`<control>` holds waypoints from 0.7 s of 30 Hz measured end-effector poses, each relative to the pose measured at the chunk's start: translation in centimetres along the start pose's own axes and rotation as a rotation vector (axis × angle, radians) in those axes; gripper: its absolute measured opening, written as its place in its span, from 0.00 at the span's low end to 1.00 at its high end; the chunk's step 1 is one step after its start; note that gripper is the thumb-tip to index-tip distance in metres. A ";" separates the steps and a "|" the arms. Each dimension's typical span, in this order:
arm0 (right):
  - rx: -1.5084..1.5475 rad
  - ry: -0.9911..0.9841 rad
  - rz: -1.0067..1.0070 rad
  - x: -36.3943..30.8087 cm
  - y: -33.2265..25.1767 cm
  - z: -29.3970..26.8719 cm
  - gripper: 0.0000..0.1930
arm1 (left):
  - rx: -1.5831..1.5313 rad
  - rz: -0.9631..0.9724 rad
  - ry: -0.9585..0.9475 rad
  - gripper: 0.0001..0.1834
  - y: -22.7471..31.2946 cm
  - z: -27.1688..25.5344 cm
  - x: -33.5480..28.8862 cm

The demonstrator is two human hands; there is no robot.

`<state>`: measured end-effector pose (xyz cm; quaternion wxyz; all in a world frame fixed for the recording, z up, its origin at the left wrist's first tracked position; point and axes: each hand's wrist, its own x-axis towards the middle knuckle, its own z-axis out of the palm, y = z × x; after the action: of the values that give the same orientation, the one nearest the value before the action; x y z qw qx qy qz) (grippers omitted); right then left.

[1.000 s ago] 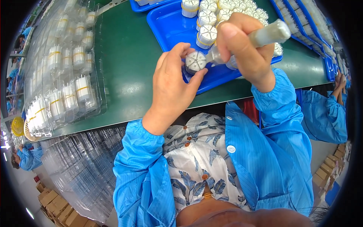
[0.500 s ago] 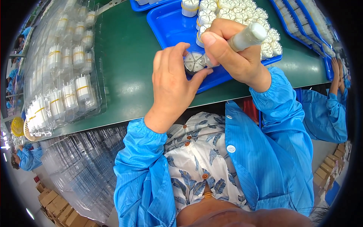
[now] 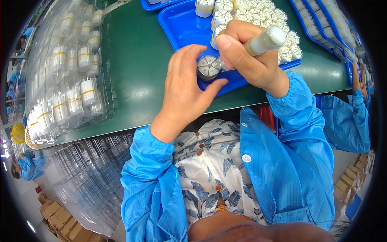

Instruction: The person assembles small white plastic components by hand, then applies a treatment to them using a handheld applicator tool at a factory workbench.

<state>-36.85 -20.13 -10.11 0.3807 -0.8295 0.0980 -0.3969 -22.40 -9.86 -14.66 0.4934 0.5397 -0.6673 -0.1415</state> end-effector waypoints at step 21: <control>0.086 0.057 0.024 0.4 0.1 0.5 0.16 | -0.122 -0.050 -0.020 0.28 -0.4 -0.4 -0.4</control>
<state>-36.17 -20.15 -10.16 0.4176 -0.7995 0.1017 -0.4196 -21.85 -9.55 -14.90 0.5152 0.5236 -0.6486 -0.1996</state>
